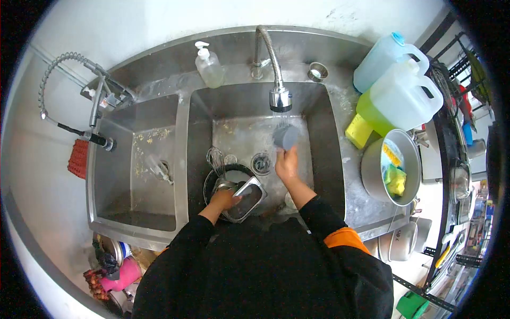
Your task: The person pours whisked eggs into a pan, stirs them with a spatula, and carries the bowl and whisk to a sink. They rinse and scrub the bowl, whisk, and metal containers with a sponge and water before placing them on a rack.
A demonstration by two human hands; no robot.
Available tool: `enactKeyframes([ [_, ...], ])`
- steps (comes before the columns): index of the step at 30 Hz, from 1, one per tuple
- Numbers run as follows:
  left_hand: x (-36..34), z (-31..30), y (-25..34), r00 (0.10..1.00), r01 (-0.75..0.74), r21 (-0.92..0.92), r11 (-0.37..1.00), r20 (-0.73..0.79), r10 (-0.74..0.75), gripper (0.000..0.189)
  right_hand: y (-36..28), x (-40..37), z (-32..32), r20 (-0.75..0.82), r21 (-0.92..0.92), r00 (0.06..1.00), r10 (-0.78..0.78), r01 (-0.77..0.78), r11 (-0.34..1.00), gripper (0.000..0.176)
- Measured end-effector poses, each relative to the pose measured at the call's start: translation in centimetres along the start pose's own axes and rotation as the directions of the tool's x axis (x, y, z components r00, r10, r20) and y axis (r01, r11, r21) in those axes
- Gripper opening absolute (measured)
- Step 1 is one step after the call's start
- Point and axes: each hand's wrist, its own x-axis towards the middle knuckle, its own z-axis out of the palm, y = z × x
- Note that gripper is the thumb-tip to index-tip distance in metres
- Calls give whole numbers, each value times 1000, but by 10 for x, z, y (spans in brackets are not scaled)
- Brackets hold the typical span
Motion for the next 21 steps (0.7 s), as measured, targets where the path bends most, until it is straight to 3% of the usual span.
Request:
enactKeyframes([
  [1, 2, -2, 3, 997, 54, -16, 998, 55, -53, 51, 0, 9, 5, 152, 282, 934, 324, -355, 891, 20],
  [2, 1, -5, 6, 988, 111, -30, 993, 114, -107, 52, 1, 23, 11, 380, 464, 748, 544, -663, 587, 20],
  [3, -1, -6, 10, 972, 170, -41, 985, 173, -160, 53, 1, 36, 15, 629, 504, 486, 607, -849, 158, 21],
  [6, -1, 0, 5, 989, 100, -29, 995, 111, -96, 51, -12, 75, 12, 733, 567, 492, 470, -823, -22, 23],
  [9, -8, -5, 12, 980, 81, -28, 996, 186, -74, 49, -54, 85, 0, 754, 604, 432, 495, -752, -264, 23],
  [12, -15, -2, 16, 997, 31, -106, 994, 70, -24, 46, -46, 49, -4, 767, 621, 537, 353, -759, -196, 26],
  [15, -16, -8, 25, 998, 15, -77, 997, 64, -11, 45, -51, 15, -35, 858, 514, 468, 214, -771, -376, 28],
  [18, -18, -19, 40, 1000, -19, 8, 1000, -5, 19, 44, -60, -4, -61, 857, 516, 487, 170, -800, -306, 37],
  [21, -27, -58, 73, 996, -62, -5, 998, -59, 62, 44, -56, -12, -70, 831, 549, 508, 224, -815, -186, 43],
])
